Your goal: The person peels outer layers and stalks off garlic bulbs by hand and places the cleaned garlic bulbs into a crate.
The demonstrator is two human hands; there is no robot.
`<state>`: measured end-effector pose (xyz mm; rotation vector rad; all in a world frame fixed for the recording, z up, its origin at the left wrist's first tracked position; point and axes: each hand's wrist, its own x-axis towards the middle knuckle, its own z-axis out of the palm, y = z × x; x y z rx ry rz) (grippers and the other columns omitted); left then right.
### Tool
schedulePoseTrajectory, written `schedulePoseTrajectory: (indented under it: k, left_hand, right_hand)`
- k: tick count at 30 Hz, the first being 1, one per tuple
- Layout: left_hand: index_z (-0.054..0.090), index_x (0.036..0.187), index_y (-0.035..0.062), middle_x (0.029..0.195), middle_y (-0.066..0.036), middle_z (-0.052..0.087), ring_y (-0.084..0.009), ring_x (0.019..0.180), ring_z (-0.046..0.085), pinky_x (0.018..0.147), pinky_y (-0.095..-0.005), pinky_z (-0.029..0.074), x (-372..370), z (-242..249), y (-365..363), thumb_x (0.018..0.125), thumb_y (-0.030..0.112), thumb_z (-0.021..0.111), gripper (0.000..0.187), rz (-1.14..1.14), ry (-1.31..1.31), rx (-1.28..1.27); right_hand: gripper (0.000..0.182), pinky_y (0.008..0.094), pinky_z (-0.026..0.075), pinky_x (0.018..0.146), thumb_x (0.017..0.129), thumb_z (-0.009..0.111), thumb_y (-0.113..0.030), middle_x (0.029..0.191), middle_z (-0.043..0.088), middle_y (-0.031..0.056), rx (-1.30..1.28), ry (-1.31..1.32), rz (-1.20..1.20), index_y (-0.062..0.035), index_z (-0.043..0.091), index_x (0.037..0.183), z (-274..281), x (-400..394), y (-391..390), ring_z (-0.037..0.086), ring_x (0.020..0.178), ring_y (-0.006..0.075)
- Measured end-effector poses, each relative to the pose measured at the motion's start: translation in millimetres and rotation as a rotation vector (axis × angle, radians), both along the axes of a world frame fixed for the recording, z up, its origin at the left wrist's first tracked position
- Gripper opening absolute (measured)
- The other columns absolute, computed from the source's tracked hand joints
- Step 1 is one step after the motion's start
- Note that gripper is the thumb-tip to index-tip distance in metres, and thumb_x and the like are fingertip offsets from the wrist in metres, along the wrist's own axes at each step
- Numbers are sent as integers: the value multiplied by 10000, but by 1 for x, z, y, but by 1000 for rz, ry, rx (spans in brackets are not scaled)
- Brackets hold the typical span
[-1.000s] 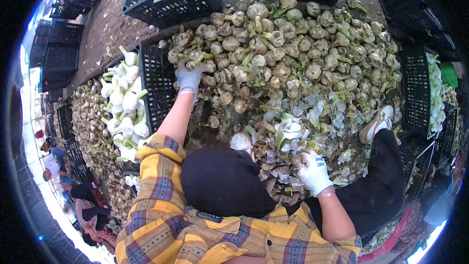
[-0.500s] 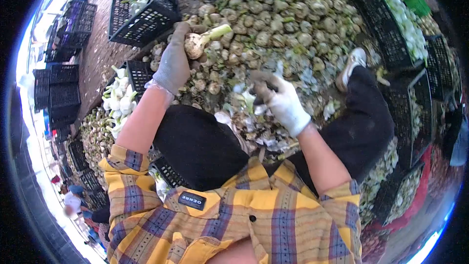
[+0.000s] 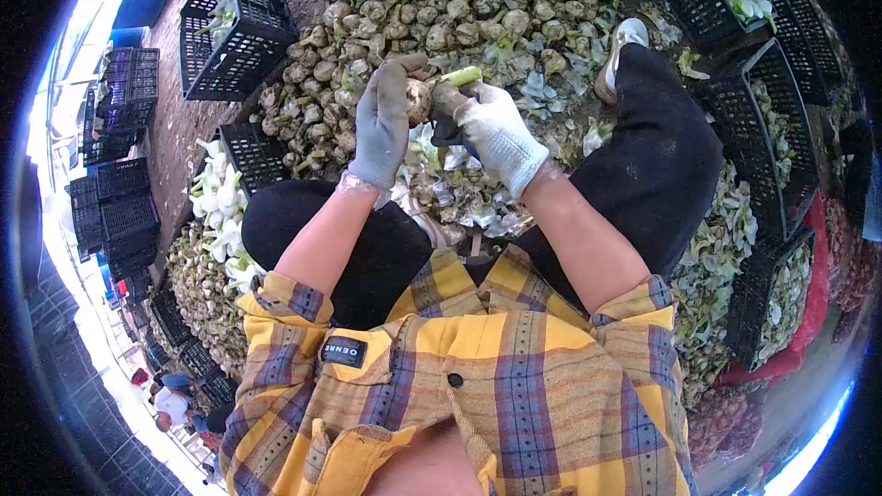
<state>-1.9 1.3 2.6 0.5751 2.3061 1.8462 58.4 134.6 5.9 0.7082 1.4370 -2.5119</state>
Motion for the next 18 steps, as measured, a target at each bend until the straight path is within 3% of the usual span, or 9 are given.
schedulePoseTrajectory:
  k: [3, 9, 13, 14, 18]
  left_hand:
    - [603, 1032, 23, 822, 5, 496, -64, 694, 405, 633, -218, 364, -1, -9, 3, 964, 349, 400, 389, 47, 101, 51]
    - [595, 1033, 11, 871, -20, 572, -97, 805, 470, 784, -240, 388, 4, 4, 4, 973, 361, 368, 421, 83, -269, 160]
    - [592, 1038, 1, 957, -56, 597, -119, 875, 521, 817, -254, 410, -3, -6, 1, 971, 385, 338, 465, 90, -315, 191]
    - [585, 1052, -7, 981, -73, 602, -133, 884, 544, 818, -268, 429, -3, -7, 0, 965, 390, 337, 476, 88, -313, 178]
    - [582, 1060, -12, 1007, -97, 611, -158, 876, 585, 799, -287, 469, -2, -15, 3, 957, 392, 333, 486, 89, -425, 268]
  right_hand:
    - [264, 239, 450, 656, 858, 619, -217, 836, 620, 32, 155, 78, 17, 12, 595, 987, -8, -1, 1, 535, 730, 76]
    - [233, 252, 455, 683, 882, 572, -172, 870, 625, 42, 324, 163, 89, 19, 588, 1015, -10, 0, 1, 541, 769, 76]
    - [266, 251, 460, 671, 870, 588, -183, 875, 627, 38, -60, 62, -43, 20, 579, 1042, -10, -5, -4, 557, 755, 90]
    - [297, 237, 454, 650, 857, 618, -222, 877, 625, 24, -20, 62, -102, 18, 586, 1030, -16, -7, -7, 555, 744, 85]
    - [290, 231, 454, 692, 850, 635, -224, 884, 620, 24, 171, -13, 40, 8, 603, 1020, -6, -9, -1, 545, 768, 74]
